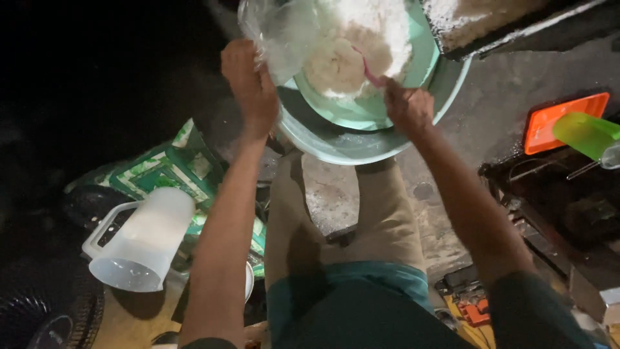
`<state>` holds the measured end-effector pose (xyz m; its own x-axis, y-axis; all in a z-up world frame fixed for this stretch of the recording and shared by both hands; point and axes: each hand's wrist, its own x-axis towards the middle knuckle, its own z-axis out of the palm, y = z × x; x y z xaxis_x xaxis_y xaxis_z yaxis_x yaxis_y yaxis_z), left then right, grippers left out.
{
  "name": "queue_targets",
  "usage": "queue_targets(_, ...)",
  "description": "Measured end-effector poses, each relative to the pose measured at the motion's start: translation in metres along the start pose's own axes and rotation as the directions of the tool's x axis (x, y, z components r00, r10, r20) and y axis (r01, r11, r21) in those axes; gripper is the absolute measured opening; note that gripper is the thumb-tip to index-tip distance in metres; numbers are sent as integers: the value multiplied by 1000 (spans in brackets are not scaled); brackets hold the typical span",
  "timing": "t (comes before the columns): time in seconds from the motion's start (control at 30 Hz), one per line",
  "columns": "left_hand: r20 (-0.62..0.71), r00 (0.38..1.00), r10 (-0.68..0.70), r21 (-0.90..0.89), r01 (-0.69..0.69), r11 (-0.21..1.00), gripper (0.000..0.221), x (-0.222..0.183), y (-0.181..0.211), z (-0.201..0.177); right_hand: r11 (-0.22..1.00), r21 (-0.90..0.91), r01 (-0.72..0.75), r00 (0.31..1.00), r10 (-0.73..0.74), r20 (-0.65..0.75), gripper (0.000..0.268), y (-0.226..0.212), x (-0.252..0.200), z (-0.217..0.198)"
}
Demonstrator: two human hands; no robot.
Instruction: Scraping white powder into a bowl, filling plastic bags with powder using a scoop, and mixing the powder in a basin.
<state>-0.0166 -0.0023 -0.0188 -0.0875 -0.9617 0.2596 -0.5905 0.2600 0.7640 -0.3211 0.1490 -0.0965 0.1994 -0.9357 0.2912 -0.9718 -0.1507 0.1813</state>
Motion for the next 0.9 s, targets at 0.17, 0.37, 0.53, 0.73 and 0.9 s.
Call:
queue_targets(0.17, -7, 1000, -14, -4, 14, 1000, 19, 3, 0, 3, 810, 397, -432, 778, 111, 619, 37, -25, 24, -3)
queue_targets(0.37, -81, 996, 39, 421, -1, 907, 27, 17, 19, 8, 358, 503, -787, 573, 120, 811, 35, 0, 28, -8)
queue_targets(0.53, -166, 964, 207, 145, -184, 972, 29, 42, 77, 0, 128, 588, -799, 595, 23, 803, 55, 22, 41, -62)
queue_targets(0.73, 321, 905, 279, 206, -355, 912, 32, 59, 114, 13, -281, 671, -686, 696, 12, 718, 36, 62, 49, -130)
queue_targets(0.9, 424, 814, 396, 240, -523, 818, 29, 39, 74, 50, -122, 850, -513, 856, -2, 517, 55, 115, -21, -116)
